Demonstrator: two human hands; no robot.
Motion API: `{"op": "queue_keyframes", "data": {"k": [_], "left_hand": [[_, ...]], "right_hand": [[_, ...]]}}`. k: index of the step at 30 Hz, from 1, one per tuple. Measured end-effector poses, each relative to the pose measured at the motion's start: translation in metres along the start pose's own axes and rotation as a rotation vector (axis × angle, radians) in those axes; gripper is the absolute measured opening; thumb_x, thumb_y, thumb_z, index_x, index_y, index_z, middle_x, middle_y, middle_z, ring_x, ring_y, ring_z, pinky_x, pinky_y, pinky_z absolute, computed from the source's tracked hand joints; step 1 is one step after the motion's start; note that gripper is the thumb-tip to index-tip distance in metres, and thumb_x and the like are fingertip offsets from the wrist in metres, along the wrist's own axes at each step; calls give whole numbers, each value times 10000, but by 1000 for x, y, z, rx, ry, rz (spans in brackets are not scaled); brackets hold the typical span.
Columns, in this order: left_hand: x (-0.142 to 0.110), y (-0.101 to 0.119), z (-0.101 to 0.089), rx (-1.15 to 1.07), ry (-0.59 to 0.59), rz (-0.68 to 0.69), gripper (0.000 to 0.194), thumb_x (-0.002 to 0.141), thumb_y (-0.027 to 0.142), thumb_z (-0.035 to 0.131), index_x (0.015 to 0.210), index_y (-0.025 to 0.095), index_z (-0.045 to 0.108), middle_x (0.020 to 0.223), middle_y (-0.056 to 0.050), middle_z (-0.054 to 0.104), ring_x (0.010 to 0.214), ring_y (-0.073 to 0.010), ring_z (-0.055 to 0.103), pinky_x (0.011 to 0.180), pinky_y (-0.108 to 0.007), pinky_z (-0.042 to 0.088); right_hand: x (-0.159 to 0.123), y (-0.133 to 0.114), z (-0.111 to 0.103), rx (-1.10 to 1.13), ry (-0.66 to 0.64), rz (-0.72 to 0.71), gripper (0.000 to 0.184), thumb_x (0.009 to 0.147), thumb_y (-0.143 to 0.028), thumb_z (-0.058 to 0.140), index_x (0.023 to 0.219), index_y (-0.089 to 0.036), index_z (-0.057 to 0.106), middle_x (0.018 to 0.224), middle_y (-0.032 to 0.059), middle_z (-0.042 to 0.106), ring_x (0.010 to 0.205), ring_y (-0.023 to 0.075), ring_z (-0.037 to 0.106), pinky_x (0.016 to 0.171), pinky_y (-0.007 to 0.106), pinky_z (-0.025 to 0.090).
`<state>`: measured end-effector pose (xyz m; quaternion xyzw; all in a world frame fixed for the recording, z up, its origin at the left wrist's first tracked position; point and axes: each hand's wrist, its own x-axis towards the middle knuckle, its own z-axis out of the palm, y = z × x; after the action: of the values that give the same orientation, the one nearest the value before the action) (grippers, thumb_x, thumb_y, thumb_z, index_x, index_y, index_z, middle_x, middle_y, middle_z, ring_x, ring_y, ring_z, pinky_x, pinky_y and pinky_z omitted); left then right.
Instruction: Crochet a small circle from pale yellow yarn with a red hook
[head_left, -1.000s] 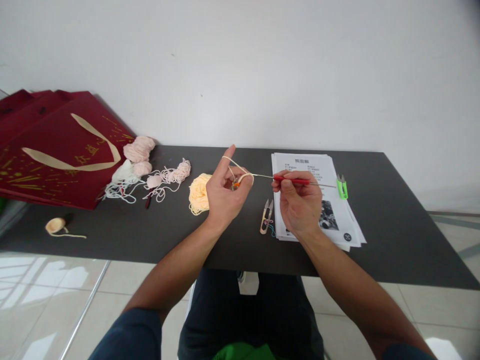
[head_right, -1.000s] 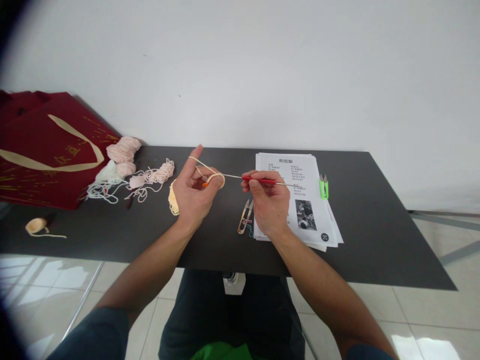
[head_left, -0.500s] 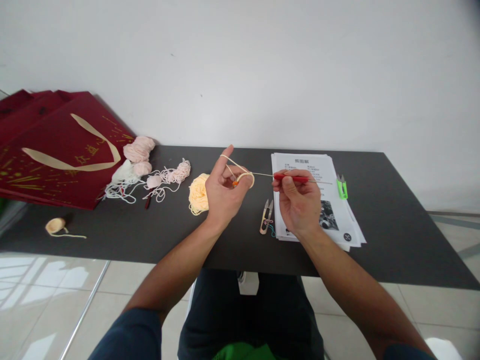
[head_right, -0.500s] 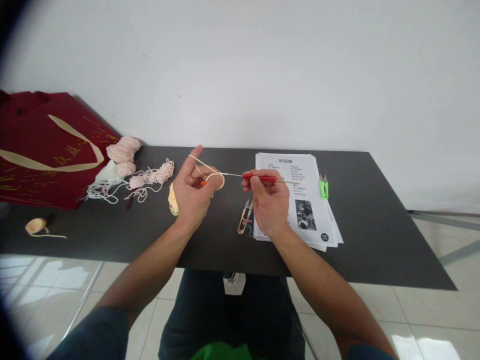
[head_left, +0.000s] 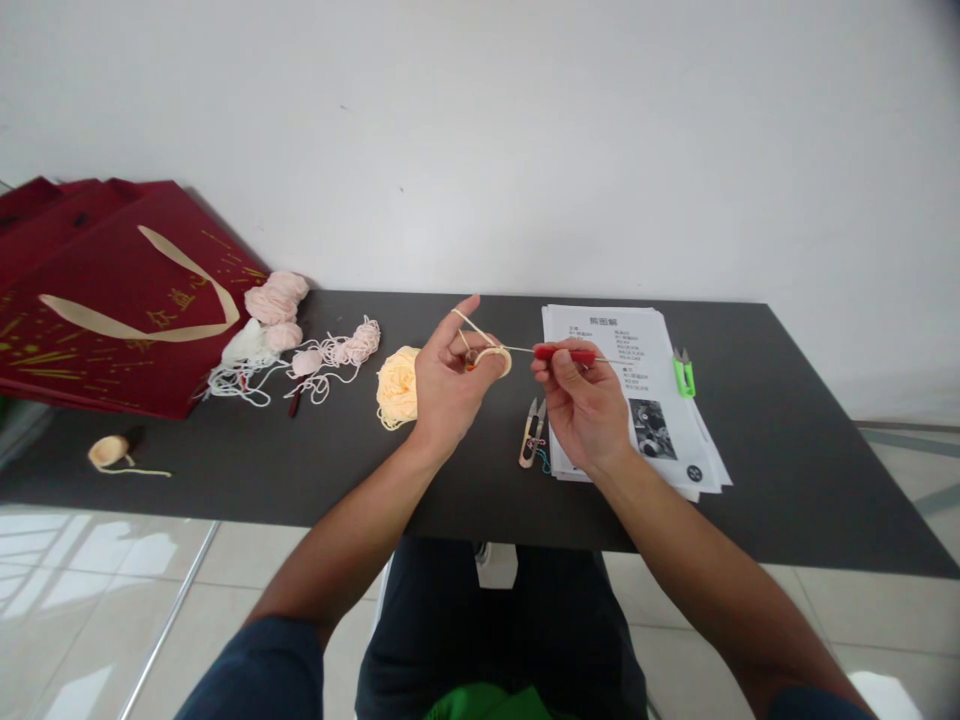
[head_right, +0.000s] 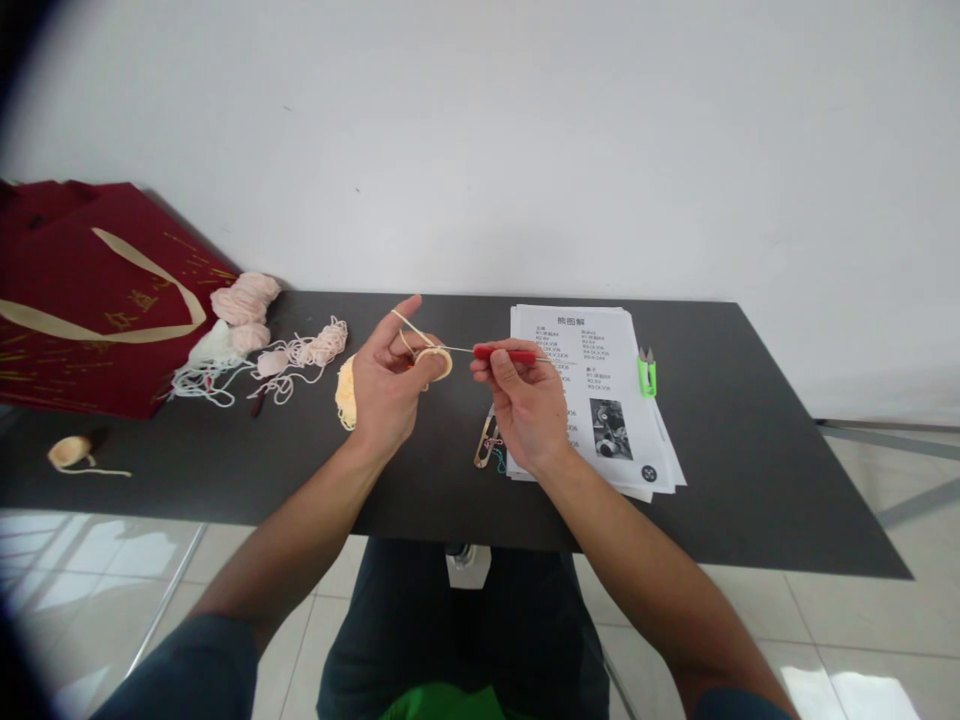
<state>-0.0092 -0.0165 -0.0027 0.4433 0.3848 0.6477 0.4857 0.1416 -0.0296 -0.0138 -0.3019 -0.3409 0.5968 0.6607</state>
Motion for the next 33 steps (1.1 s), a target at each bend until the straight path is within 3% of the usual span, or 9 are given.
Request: {"op": "queue_keyframes", "data": {"k": [7, 14, 23, 33], "left_hand": [[1, -1, 1, -31, -1, 14, 974, 688, 250, 930, 1542, 289, 463, 843, 33, 704, 665, -96, 581, 623, -227, 465], [0, 2, 4, -8, 9, 19, 970, 691, 207, 907, 1546, 268, 453, 749, 56, 643, 676, -106, 561, 615, -229, 443], [-3, 6, 6, -5, 39, -49, 1074, 688, 146, 845, 1625, 249, 329, 747, 65, 685, 624, -87, 563, 613, -219, 456], [-4, 7, 5, 54, 62, -15, 990, 702, 167, 847, 1586, 254, 408, 769, 60, 668, 634, -95, 565, 631, -241, 456]], "right_hand": [[1, -2, 0, -16, 19, -44, 151, 826, -311, 866, 897, -265, 742, 920, -34, 803, 760, 87, 727, 680, 191, 631], [0, -4, 1, -6, 16, -53, 168, 798, -291, 888, 876, -263, 741, 907, -31, 799, 743, 95, 714, 665, 200, 604], [2, -4, -5, -92, 9, -176, 205, 788, -320, 889, 859, -260, 707, 884, -24, 778, 698, 110, 683, 626, 246, 568], [-1, 5, -11, -217, -1, -379, 130, 862, -253, 827, 924, -274, 715, 952, -15, 797, 709, 118, 733, 654, 267, 603]]}}
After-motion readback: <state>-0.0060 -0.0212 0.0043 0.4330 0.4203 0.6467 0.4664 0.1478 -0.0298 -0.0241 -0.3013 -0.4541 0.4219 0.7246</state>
